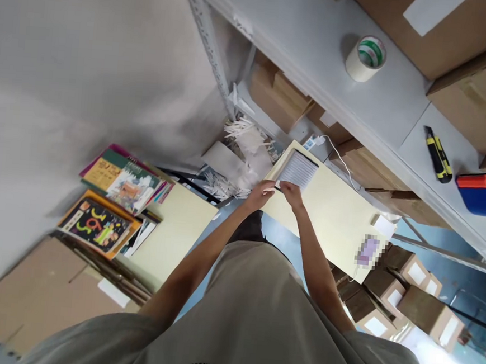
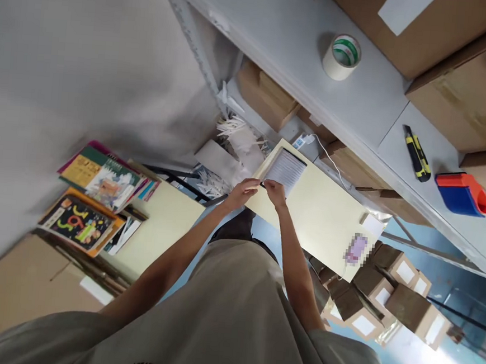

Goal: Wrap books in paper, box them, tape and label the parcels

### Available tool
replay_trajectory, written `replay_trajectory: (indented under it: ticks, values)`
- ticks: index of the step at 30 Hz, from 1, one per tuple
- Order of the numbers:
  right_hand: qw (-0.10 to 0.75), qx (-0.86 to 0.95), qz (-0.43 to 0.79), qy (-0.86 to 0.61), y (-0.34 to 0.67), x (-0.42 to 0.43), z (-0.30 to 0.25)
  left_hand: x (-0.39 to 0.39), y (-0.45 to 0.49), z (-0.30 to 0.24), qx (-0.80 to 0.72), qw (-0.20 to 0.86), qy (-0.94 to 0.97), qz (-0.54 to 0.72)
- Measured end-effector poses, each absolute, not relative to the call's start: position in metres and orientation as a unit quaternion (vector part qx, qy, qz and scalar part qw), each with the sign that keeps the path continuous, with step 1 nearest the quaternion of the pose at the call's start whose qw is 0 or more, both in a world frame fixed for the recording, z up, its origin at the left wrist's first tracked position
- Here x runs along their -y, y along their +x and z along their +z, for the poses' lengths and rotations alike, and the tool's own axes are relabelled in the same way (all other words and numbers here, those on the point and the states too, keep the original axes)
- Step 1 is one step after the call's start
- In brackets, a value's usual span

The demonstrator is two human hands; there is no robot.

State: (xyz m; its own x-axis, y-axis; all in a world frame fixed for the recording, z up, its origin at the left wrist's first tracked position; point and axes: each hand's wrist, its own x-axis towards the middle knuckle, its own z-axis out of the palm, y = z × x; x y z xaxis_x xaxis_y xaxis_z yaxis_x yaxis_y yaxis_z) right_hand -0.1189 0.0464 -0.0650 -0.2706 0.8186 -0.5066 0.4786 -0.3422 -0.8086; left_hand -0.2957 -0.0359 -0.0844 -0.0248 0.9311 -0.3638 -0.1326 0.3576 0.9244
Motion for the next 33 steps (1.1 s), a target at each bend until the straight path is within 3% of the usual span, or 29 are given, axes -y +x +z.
replay_trajectory:
  ticks: [9,19,22,27,33]
  values:
    - [0.22,0.566,0.618,-0.5,-0.137,0.119,-0.015,0.242,-0.3,-0.026,-0.605,0.497,0.313,0.538]
    - [0.113,0.613,0.683,-0.381,-0.197,0.278,-0.004,0.47,-0.324,-0.017,-0.711,0.346,0.148,0.594]
    - [0.059,0.633,0.699,-0.327,-0.218,0.319,-0.011,0.524,-0.345,-0.031,-0.78,0.294,0.105,0.542]
    - [-0.044,0.633,0.719,-0.282,-0.257,0.402,-0.035,0.624,-0.381,-0.055,-0.92,0.196,0.152,0.303]
    - [-0.11,0.574,0.717,-0.38,-0.317,0.514,-0.061,0.749,-0.431,-0.07,-0.941,0.234,0.179,0.166]
